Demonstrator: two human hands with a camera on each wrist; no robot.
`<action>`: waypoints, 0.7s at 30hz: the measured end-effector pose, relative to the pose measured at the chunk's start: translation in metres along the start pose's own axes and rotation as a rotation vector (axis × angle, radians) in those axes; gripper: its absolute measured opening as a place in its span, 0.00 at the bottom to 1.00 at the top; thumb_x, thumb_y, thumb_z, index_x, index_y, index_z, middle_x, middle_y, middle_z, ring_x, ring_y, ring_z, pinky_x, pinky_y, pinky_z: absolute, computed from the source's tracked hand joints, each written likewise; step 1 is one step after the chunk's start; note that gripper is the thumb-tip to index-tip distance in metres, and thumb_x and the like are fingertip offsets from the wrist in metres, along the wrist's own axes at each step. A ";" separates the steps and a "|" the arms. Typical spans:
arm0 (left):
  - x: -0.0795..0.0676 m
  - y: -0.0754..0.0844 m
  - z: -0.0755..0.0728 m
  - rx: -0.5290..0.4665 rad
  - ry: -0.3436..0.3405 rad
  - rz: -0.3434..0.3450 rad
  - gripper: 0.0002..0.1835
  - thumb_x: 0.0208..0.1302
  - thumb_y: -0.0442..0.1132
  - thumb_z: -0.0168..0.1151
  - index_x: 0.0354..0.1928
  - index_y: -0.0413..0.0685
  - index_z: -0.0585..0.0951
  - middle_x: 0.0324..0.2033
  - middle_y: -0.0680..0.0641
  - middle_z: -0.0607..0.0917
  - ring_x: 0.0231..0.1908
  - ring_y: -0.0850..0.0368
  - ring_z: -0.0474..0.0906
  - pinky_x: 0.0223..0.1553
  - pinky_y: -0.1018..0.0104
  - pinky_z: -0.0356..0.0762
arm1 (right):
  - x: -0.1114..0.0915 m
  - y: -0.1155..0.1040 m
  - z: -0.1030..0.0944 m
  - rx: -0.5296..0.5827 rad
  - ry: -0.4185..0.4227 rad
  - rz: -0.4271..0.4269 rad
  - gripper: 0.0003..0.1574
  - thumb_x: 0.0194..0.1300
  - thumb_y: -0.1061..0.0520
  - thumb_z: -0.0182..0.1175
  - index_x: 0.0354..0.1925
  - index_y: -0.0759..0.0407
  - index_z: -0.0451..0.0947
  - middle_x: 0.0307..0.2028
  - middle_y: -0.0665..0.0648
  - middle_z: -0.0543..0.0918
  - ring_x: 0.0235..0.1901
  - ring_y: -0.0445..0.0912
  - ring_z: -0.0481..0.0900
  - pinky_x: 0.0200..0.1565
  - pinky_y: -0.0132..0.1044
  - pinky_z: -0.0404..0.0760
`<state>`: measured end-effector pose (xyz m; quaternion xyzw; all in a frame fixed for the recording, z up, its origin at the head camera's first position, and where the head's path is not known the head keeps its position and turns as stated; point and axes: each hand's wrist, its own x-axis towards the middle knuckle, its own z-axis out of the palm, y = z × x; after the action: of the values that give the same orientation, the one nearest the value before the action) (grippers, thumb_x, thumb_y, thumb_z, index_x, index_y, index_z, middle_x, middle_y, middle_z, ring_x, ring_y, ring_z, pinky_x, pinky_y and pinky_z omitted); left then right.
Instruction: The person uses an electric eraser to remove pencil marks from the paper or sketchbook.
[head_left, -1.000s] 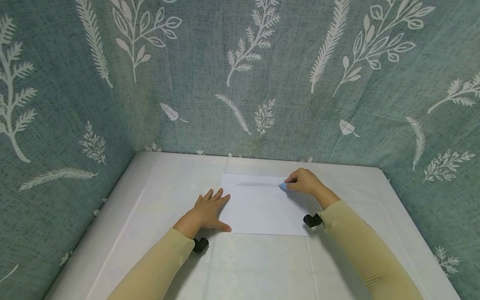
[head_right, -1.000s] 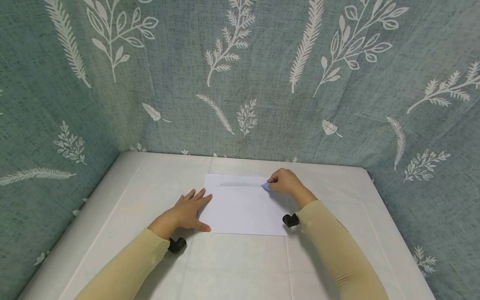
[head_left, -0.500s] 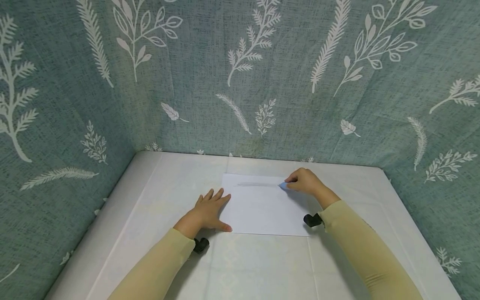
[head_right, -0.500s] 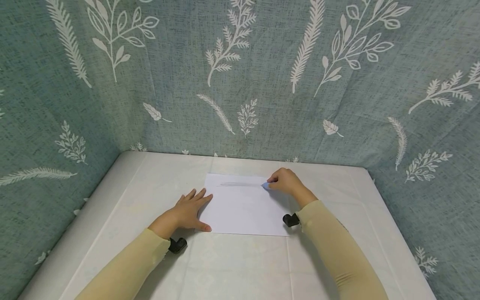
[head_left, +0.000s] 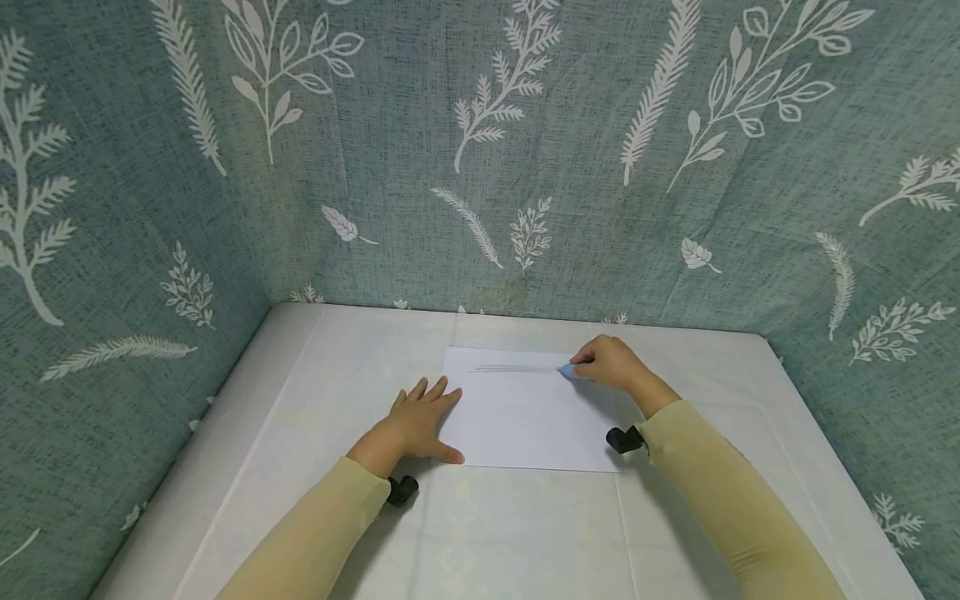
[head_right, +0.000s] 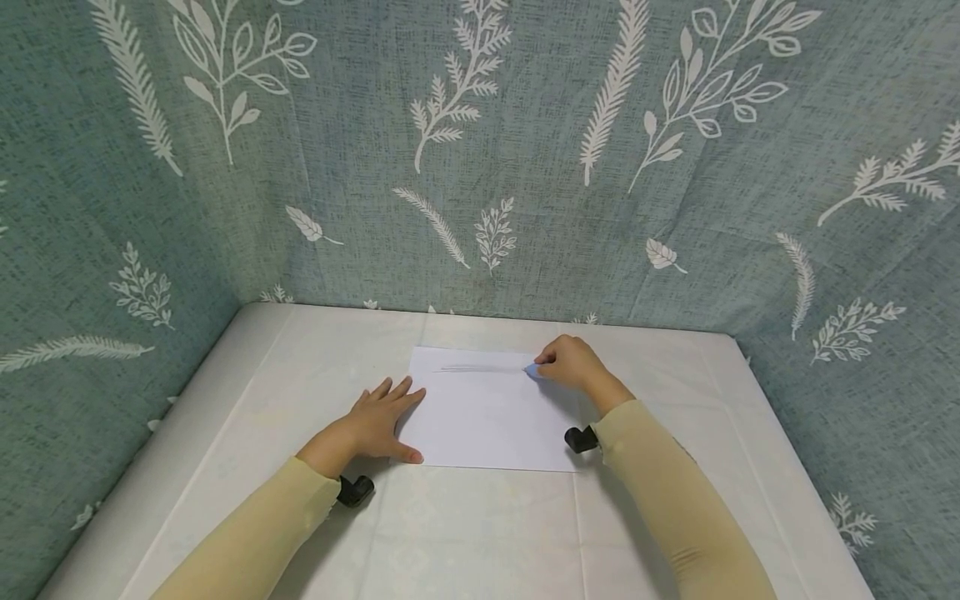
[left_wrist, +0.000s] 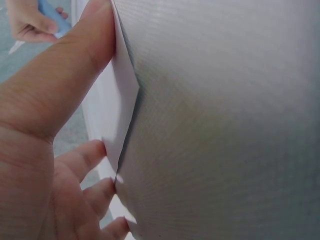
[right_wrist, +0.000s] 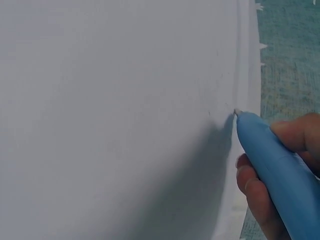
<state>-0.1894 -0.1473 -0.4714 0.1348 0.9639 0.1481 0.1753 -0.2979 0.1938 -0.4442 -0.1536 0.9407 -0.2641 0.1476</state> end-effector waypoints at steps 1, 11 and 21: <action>0.000 0.000 0.000 -0.001 -0.001 0.000 0.62 0.42 0.66 0.78 0.78 0.54 0.60 0.78 0.41 0.51 0.76 0.33 0.39 0.71 0.32 0.40 | 0.000 0.000 -0.001 -0.001 0.005 0.008 0.14 0.66 0.57 0.66 0.47 0.62 0.88 0.35 0.54 0.89 0.27 0.43 0.81 0.31 0.37 0.80; -0.001 0.001 -0.001 -0.003 -0.002 0.000 0.62 0.42 0.66 0.78 0.78 0.53 0.60 0.78 0.41 0.50 0.76 0.33 0.39 0.71 0.32 0.39 | 0.002 0.001 0.001 0.006 0.007 0.003 0.13 0.66 0.58 0.66 0.46 0.61 0.88 0.38 0.55 0.89 0.29 0.43 0.82 0.33 0.37 0.81; 0.000 0.000 -0.001 0.006 -0.002 0.001 0.62 0.42 0.67 0.78 0.78 0.53 0.60 0.78 0.41 0.51 0.76 0.33 0.40 0.71 0.32 0.40 | 0.003 -0.004 0.002 0.002 -0.037 -0.042 0.10 0.65 0.59 0.66 0.44 0.61 0.89 0.37 0.55 0.88 0.25 0.43 0.81 0.30 0.37 0.81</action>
<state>-0.1894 -0.1475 -0.4703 0.1358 0.9641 0.1452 0.1759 -0.2988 0.1889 -0.4443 -0.1778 0.9341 -0.2654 0.1595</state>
